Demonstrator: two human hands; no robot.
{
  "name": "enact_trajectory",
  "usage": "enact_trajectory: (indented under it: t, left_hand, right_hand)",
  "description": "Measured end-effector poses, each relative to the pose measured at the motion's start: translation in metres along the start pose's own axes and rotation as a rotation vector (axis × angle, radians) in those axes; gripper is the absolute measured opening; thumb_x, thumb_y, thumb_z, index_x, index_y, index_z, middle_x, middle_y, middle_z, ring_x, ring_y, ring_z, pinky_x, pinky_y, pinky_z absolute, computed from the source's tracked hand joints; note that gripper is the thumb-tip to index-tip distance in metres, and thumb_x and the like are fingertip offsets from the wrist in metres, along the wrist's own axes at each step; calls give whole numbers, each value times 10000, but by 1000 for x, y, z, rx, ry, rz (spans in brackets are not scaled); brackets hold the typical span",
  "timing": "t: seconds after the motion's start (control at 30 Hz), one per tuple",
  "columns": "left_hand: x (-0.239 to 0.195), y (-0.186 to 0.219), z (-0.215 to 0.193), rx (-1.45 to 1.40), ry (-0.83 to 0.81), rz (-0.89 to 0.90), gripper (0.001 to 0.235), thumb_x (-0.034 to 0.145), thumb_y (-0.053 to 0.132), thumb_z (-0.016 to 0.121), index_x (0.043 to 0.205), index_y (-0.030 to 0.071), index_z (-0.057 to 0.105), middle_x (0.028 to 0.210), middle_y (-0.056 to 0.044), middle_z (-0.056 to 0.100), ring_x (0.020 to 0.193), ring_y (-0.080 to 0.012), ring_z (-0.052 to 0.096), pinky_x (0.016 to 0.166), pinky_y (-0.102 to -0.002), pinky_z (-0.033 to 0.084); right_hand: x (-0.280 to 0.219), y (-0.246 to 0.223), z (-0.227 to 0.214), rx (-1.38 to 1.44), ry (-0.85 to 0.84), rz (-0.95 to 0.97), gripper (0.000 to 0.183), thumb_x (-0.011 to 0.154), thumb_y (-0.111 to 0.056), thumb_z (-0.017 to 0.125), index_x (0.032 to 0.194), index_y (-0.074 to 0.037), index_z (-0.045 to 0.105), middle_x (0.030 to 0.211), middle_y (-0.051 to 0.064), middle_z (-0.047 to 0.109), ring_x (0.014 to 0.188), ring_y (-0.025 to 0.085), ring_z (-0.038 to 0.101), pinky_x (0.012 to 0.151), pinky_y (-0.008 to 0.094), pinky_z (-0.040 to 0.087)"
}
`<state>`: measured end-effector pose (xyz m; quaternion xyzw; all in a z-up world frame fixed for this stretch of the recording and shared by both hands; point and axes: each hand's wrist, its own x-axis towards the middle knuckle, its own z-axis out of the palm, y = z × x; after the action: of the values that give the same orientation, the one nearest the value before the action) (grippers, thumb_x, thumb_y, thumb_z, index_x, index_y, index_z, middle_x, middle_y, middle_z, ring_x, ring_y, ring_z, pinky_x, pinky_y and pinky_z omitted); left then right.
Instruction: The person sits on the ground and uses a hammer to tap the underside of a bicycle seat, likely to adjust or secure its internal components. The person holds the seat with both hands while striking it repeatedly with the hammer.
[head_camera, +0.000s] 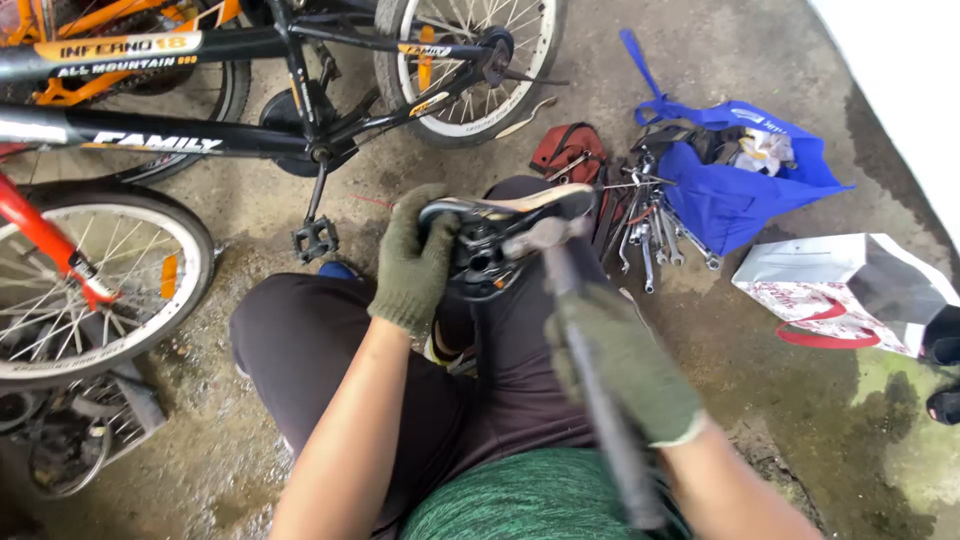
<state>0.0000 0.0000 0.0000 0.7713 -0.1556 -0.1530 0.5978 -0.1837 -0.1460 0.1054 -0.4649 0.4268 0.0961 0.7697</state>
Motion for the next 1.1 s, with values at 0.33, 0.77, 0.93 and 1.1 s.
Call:
enact_trajectory:
  t: [0.33,0.77,0.93,1.1]
  left_hand:
    - [-4,-2,9,29,-3,-27,349,965,217,714,1310,217,656,1147,-172,708,1132,-348,693,1014,-482,542]
    - [-2,-9,11,-85,-15,-50,328,974,172,685,1300,195,660,1163,-133,721,1152,-265,678,1047,-453,526]
    - [4,-10,7,-126,-82,7,296,1001,194,678,1296,212,663,1180,-91,737,1177,-254,687,1046,-433,532]
    - [3,-16,7,-11,-56,-47,321,990,246,680,1308,213,650,1286,-107,707,1277,-320,628,1113,-483,477]
  right_hand:
    - [15,25,-41,280,96,-57,469,921,-204,646,1380,-130,586,857,201,670,543,375,617,347,518,470]
    - [7,33,0,292,141,-208,347,971,-211,595,1291,-79,629,807,136,679,456,249,597,318,368,458]
    - [13,37,-49,304,78,-141,339,969,-215,596,1278,-78,609,851,199,673,478,352,602,317,470,457]
    - [14,50,-90,313,1,-45,329,965,-221,597,1261,-77,582,911,283,666,507,488,610,317,606,458]
